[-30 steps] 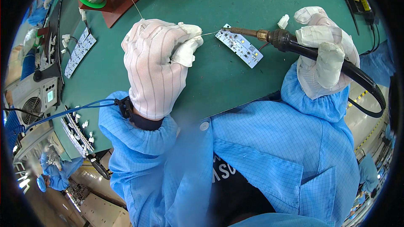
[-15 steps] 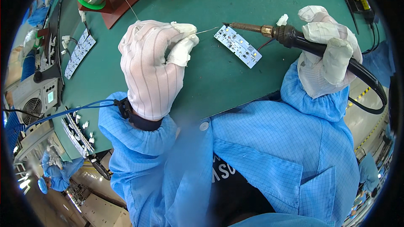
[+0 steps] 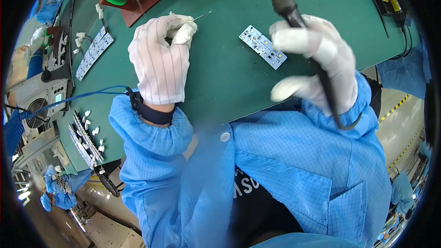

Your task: Soldering components and wires onto printed circuit boards at a manual assembly station.

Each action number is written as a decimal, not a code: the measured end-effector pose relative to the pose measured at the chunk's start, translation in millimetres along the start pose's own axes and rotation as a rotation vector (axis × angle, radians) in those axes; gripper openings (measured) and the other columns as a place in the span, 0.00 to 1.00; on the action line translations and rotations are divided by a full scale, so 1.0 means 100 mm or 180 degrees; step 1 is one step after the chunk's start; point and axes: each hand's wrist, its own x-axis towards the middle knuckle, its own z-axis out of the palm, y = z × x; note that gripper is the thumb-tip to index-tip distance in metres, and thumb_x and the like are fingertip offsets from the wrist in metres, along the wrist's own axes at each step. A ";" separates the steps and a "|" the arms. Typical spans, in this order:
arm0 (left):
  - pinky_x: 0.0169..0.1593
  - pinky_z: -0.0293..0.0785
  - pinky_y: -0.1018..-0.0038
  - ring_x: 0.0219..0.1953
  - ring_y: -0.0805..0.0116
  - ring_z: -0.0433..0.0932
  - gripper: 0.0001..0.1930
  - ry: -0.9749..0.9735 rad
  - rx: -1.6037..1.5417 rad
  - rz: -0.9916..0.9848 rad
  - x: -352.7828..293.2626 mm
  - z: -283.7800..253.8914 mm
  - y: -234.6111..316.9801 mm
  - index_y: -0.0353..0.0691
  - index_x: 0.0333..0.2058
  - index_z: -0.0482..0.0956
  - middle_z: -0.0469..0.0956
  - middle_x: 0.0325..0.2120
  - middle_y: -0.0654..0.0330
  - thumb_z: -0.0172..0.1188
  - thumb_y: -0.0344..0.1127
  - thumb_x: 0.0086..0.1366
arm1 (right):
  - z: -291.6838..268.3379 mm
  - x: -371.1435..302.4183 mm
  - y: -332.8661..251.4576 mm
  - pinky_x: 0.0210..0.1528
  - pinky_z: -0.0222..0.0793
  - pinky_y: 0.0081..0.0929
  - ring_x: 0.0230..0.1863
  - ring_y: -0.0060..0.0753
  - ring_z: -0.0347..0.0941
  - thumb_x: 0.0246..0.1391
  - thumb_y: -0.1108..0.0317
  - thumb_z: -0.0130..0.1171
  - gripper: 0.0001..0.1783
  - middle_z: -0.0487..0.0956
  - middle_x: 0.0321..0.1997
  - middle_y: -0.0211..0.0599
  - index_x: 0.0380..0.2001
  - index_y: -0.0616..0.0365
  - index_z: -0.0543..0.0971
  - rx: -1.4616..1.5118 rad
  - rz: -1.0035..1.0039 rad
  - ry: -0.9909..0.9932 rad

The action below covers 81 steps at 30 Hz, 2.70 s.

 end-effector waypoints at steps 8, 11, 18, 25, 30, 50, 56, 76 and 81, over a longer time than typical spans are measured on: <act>0.52 0.66 0.65 0.50 0.56 0.69 0.30 -0.0604 0.0345 0.0679 0.05 -0.20 0.17 0.44 0.46 0.76 0.74 0.45 0.59 0.71 0.41 0.40 | 0.22 -0.09 -0.11 0.47 0.68 0.33 0.40 0.41 0.74 0.36 0.80 0.66 0.24 0.79 0.37 0.43 0.41 0.57 0.75 -0.0184 0.0201 0.0208; 0.52 0.67 0.65 0.50 0.57 0.69 0.34 -0.0539 -0.0300 0.0920 0.04 -0.22 0.20 0.45 0.48 0.74 0.74 0.44 0.58 0.72 0.43 0.39 | 0.24 -0.11 -0.07 0.44 0.73 0.39 0.40 0.47 0.76 0.40 0.84 0.64 0.23 0.78 0.38 0.52 0.41 0.56 0.72 0.0540 -0.0062 0.0685; 0.48 0.68 0.67 0.42 0.60 0.74 0.31 -0.0446 -0.1652 0.0420 -0.02 -0.25 0.32 0.45 0.43 0.78 0.79 0.33 0.63 0.71 0.44 0.35 | 0.28 -0.10 -0.03 0.53 0.68 0.56 0.47 0.57 0.74 0.43 0.84 0.62 0.23 0.76 0.42 0.56 0.41 0.52 0.69 0.1689 -0.0202 0.0912; 0.39 0.74 0.70 0.37 0.62 0.76 0.23 -0.0384 -0.1865 0.0236 -0.05 -0.30 0.36 0.44 0.35 0.81 0.79 0.32 0.63 0.71 0.38 0.34 | 0.38 0.02 -0.04 0.54 0.65 0.60 0.50 0.61 0.72 0.46 0.83 0.61 0.24 0.76 0.43 0.53 0.44 0.49 0.67 0.2266 0.0082 0.0937; 0.41 0.72 0.74 0.40 0.64 0.75 0.26 -0.0507 -0.1764 0.0733 -0.04 -0.31 0.28 0.31 0.40 0.78 0.76 0.36 0.53 0.74 0.30 0.38 | 0.45 -0.01 0.04 0.55 0.63 0.62 0.50 0.60 0.71 0.44 0.86 0.59 0.28 0.76 0.45 0.52 0.46 0.47 0.66 0.2158 -0.0217 0.1134; 0.40 0.73 0.71 0.37 0.63 0.76 0.21 -0.0256 -0.1674 0.0560 -0.04 -0.24 0.32 0.43 0.34 0.81 0.80 0.34 0.64 0.71 0.39 0.35 | 0.42 -0.04 0.07 0.51 0.68 0.57 0.49 0.56 0.72 0.41 0.89 0.57 0.33 0.75 0.45 0.51 0.49 0.46 0.67 0.2194 -0.0316 0.1117; 0.40 0.73 0.70 0.36 0.63 0.76 0.21 -0.0266 -0.1762 0.0542 -0.04 -0.23 0.29 0.42 0.34 0.81 0.81 0.33 0.64 0.71 0.40 0.36 | 0.46 -0.02 0.05 0.51 0.68 0.56 0.48 0.56 0.72 0.41 0.88 0.57 0.32 0.75 0.44 0.51 0.50 0.48 0.66 0.2249 -0.0345 0.1281; 0.37 0.73 0.70 0.35 0.62 0.76 0.22 -0.0293 -0.1642 0.0317 -0.05 -0.21 0.34 0.42 0.33 0.82 0.78 0.27 0.61 0.71 0.42 0.35 | 0.43 -0.03 0.06 0.50 0.69 0.53 0.50 0.55 0.72 0.41 0.89 0.57 0.31 0.75 0.46 0.51 0.49 0.51 0.69 0.2369 -0.0409 0.1258; 0.40 0.74 0.71 0.37 0.64 0.76 0.24 -0.0504 -0.1599 0.0349 -0.06 -0.28 0.33 0.38 0.37 0.80 0.76 0.32 0.57 0.72 0.35 0.37 | 0.45 0.00 0.08 0.50 0.71 0.52 0.49 0.55 0.72 0.42 0.88 0.58 0.30 0.75 0.46 0.50 0.50 0.51 0.69 0.2446 -0.0496 0.1274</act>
